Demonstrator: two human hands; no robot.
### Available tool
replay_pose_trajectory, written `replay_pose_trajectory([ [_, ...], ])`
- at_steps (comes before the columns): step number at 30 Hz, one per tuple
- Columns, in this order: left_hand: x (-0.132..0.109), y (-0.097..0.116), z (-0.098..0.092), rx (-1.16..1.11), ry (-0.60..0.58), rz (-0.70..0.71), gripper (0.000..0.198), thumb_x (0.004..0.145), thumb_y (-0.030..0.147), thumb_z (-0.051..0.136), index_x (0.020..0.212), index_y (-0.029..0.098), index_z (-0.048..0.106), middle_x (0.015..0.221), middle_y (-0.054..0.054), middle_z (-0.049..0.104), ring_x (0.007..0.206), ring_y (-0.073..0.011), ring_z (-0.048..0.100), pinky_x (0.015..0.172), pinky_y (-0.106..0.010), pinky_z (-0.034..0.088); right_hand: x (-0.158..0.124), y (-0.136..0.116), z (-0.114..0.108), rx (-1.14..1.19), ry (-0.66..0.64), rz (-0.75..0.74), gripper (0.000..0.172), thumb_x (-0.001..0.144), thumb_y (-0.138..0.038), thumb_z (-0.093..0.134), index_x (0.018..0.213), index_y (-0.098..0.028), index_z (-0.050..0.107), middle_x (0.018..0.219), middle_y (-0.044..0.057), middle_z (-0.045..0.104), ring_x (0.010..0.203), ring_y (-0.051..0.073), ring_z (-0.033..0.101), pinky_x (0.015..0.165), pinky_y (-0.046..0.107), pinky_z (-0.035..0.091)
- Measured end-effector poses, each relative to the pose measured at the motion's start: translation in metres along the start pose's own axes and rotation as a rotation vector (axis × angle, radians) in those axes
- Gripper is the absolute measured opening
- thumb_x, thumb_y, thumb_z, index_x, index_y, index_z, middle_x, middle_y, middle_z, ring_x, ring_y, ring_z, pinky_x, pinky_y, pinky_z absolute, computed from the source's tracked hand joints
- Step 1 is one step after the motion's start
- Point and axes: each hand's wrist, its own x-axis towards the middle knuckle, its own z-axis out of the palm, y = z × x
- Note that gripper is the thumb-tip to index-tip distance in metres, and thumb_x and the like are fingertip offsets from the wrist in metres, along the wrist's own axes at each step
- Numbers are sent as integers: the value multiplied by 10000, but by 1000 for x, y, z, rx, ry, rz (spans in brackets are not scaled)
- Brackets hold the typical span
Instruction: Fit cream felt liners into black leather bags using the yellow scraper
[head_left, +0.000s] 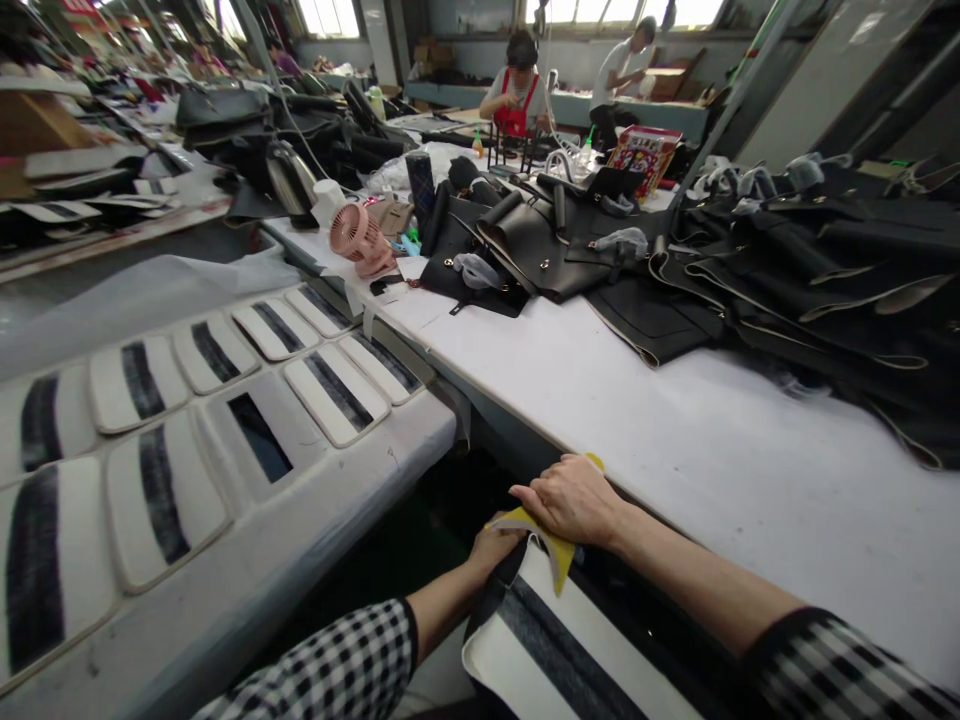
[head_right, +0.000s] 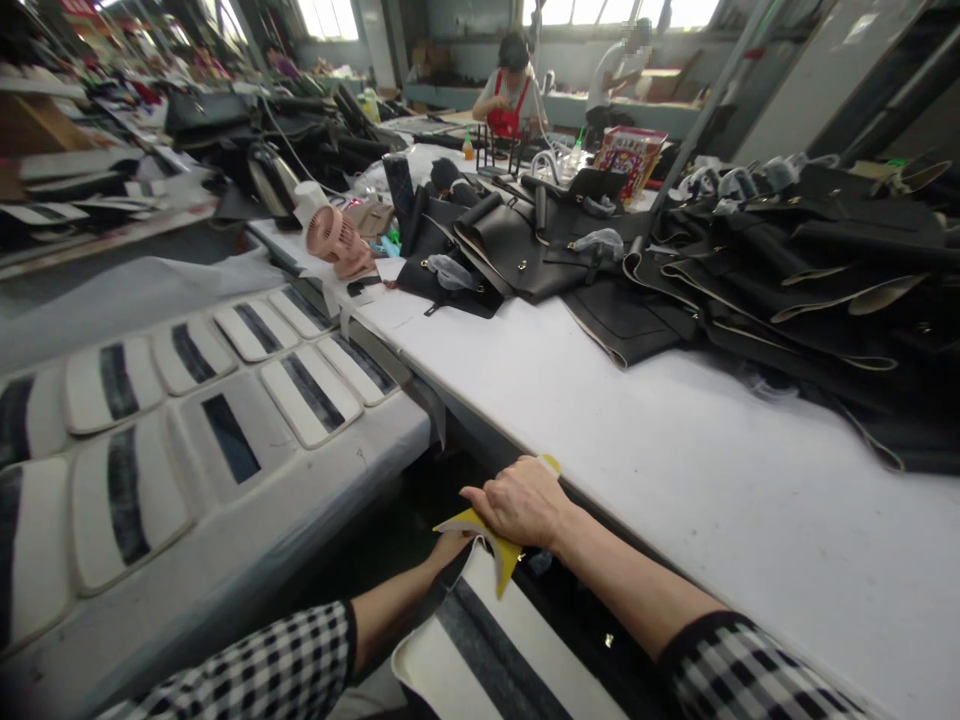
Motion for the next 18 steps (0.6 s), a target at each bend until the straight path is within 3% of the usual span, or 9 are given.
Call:
replay_pose_trajectory([
  [4,-35,30,-22,-68,70,204,507,944,523,434,1269,154,559,1226,-120,650,1098,-256,627,964,-409,500,-1,1,1,-2,16,-18,696,1023,-470,179,662,-185,701,685,81,726,671,207,691,615,308,326],
  [6,-59,48,-29,31,2,333,534,906,496,540,1320,159,545,1265,-126,637,1122,-261,623,967,-394,511,-1,2,0,-1,20,-29,686,1023,-462,188,654,-189,698,673,73,724,652,204,686,604,309,313],
  [9,-83,66,-30,420,-78,455,620,751,399,758,1311,196,585,1258,-87,650,1104,-262,631,928,-354,544,0,2,-2,-4,21,-45,690,1023,-459,191,631,-187,690,649,71,716,631,202,680,591,313,292],
  [12,-89,71,-24,606,-38,490,561,765,356,739,1285,190,610,1151,-65,700,984,-228,675,860,-318,575,1,2,-4,-6,24,-64,692,1024,-457,191,623,-184,684,640,70,713,616,195,672,587,316,278],
  [18,-89,66,-17,622,-16,472,453,821,308,672,1243,149,630,1091,-78,720,925,-199,700,824,-258,574,-1,2,-2,5,35,-81,673,1026,-446,206,619,-187,675,640,69,710,599,180,655,600,322,269],
])
